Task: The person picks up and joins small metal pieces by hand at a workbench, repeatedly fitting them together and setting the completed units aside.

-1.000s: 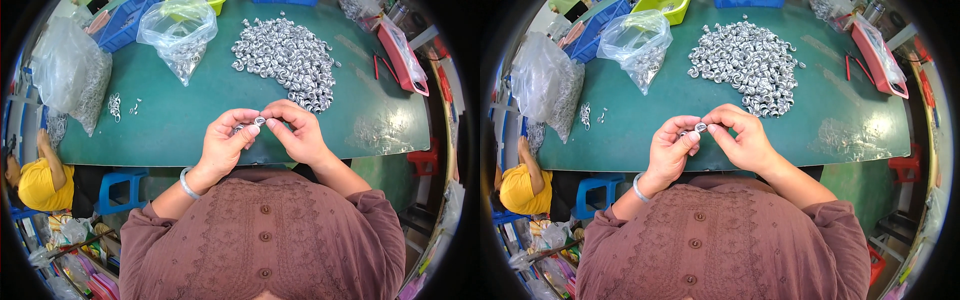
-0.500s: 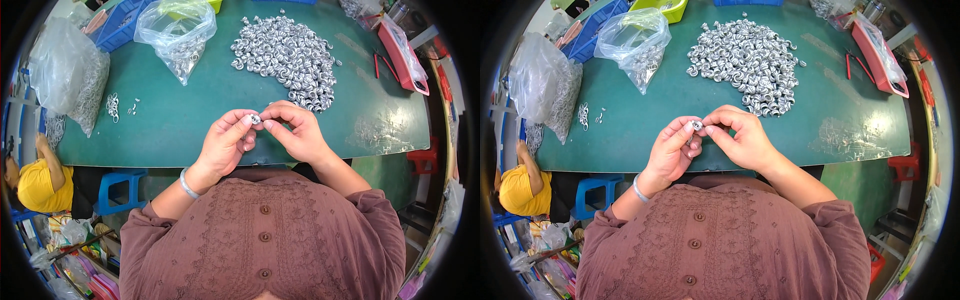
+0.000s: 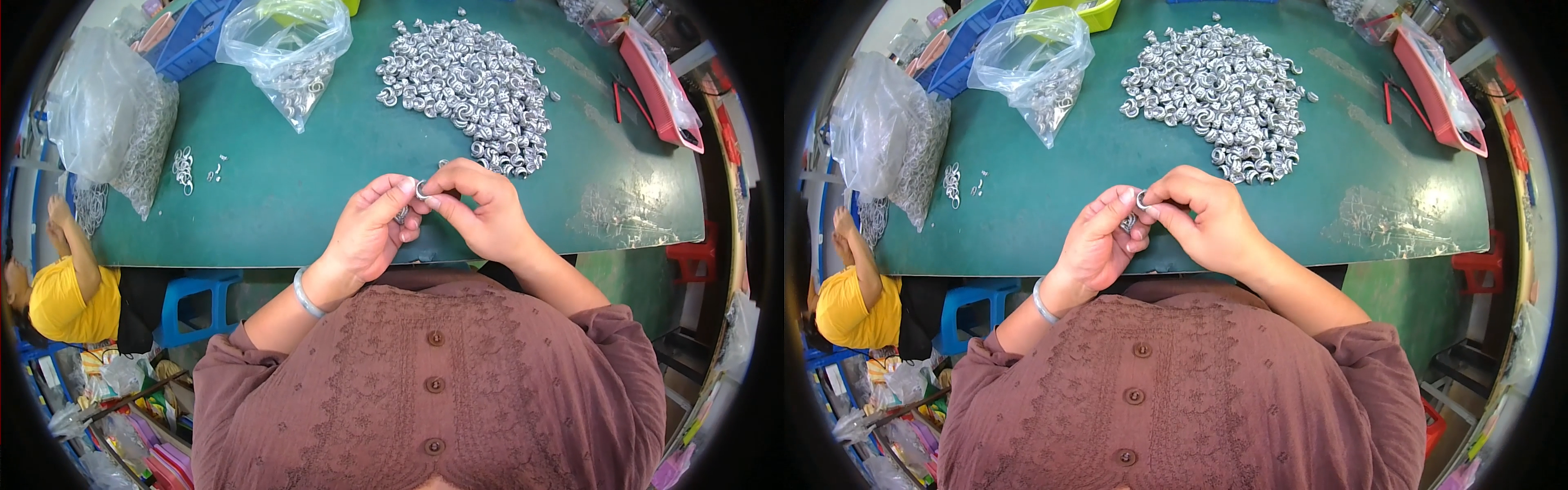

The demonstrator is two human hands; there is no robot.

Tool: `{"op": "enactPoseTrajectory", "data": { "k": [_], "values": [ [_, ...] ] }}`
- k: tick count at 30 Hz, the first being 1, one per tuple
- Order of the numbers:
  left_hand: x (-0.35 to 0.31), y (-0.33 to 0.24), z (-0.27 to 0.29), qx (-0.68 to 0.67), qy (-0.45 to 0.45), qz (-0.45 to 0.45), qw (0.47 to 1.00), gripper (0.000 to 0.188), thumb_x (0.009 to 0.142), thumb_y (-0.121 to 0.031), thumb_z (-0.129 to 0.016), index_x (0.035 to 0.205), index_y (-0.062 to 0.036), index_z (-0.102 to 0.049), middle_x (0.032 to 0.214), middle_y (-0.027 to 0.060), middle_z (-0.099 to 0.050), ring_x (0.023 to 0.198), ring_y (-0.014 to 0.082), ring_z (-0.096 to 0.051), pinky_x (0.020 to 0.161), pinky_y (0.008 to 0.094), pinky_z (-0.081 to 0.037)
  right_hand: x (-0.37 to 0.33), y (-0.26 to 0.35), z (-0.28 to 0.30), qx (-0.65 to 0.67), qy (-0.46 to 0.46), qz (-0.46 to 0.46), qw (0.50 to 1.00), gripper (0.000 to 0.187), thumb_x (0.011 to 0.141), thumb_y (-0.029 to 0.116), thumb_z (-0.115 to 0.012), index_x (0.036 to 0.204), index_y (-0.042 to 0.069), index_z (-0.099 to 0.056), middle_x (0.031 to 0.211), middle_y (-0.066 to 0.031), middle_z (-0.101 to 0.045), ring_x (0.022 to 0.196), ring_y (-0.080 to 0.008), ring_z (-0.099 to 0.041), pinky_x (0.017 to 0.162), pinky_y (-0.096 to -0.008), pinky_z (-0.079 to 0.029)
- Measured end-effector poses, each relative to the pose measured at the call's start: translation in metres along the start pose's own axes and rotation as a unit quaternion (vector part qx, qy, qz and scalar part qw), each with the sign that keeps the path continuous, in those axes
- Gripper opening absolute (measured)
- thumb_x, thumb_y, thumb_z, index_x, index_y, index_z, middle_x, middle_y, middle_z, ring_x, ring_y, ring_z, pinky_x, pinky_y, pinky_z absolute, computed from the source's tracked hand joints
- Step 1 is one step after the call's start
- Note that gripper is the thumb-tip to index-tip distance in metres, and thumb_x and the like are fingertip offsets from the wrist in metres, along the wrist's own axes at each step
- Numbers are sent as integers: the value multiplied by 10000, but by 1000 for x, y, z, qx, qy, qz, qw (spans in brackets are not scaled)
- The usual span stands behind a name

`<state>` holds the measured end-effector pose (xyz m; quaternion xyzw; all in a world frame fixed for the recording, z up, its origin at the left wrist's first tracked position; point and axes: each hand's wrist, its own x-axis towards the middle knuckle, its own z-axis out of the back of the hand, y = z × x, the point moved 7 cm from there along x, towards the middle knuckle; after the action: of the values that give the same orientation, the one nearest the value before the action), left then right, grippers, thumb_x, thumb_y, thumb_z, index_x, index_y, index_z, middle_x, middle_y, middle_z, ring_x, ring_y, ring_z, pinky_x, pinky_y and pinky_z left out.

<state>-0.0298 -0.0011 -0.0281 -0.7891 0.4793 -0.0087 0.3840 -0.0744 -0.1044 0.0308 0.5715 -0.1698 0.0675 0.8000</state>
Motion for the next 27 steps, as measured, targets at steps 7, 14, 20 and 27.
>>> {"op": "enactPoseTrajectory", "data": {
  "k": [7,14,20,27],
  "values": [
    [-2,-6,-6,23,16,-10,1000,95,857,-130,-512,873,-43,-545,735,32,-546,569,63,-439,490,183,-346,-5,-27,-6,295,3,-197,935,76,819,54,-554,867,0,-575,757,4,-569,675,-53,-495,618,-198,-417],
    [-2,-6,-1,29,-4,-5,1000,106,851,-135,-522,861,-32,-545,689,11,-515,552,52,-423,454,160,-316,-6,-34,-9,281,0,-196,940,104,816,75,-567,898,12,-582,757,9,-567,659,-51,-483,608,-193,-413],
    [0,-6,0,47,-28,16,998,117,851,-140,-519,851,-25,-545,695,7,-518,553,45,-427,446,158,-320,-8,-40,-11,349,-5,-251,903,137,834,119,-548,909,11,-587,782,-13,-590,664,-70,-507,628,-203,-421],
    [2,-4,2,63,-48,23,997,129,827,-191,-570,798,-65,-560,652,-9,-523,509,45,-420,431,159,-304,-11,-47,-16,419,-14,-302,856,141,834,128,-546,902,12,-589,782,-30,-598,655,-80,-515,620,-205,-424]
  ]
}}
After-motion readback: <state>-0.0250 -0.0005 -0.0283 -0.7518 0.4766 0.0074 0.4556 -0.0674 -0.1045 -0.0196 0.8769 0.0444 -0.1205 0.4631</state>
